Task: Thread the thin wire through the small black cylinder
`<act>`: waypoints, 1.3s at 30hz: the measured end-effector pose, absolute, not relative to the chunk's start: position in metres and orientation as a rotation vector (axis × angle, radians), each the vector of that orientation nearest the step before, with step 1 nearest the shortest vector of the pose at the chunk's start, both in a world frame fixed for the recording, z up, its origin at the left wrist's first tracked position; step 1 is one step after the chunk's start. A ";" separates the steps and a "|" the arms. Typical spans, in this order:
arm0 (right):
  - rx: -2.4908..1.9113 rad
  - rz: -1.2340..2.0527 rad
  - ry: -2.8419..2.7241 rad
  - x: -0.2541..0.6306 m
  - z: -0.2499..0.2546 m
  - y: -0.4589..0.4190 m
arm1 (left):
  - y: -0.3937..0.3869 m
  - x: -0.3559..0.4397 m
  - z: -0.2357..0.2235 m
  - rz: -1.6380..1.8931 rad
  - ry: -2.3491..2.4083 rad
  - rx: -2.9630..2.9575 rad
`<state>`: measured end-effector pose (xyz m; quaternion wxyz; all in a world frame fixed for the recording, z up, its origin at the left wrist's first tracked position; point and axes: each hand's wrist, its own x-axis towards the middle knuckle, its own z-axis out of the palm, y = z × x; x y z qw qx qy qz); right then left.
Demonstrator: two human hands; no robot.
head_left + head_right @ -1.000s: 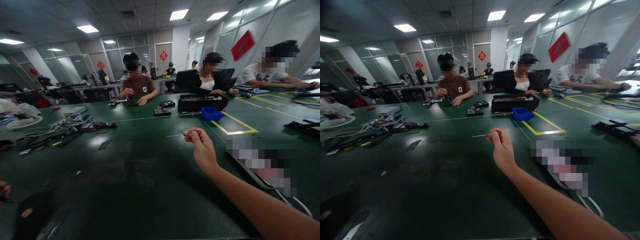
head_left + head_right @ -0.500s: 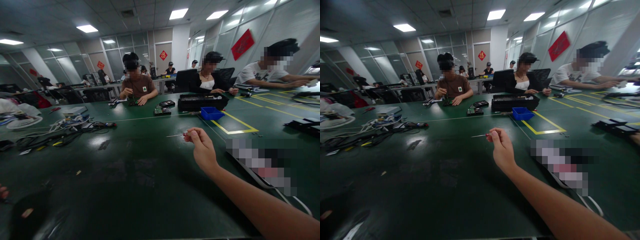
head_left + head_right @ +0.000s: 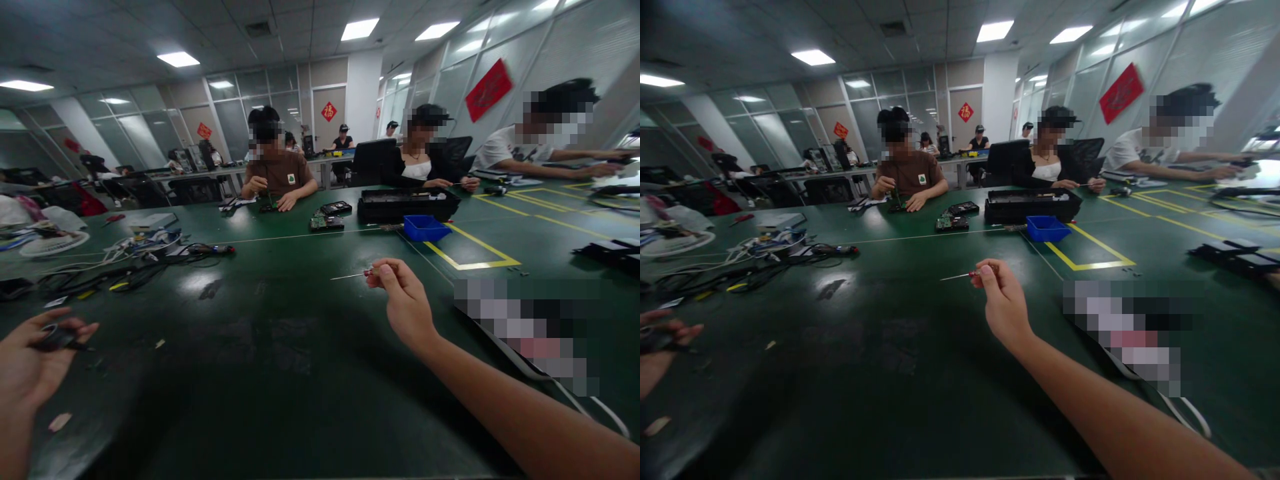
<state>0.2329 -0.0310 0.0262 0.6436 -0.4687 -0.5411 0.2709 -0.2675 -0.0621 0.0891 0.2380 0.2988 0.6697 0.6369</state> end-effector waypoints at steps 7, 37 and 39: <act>-1.054 0.638 -1.251 0.233 0.024 -0.031 | -0.024 -0.167 0.083 1.572 1.374 0.940; -1.075 0.770 -1.534 0.230 0.017 -0.038 | -0.004 0.009 0.001 0.857 1.190 2.171; -1.098 0.738 -1.541 0.231 0.017 -0.038 | -0.005 0.009 0.001 0.846 1.217 2.153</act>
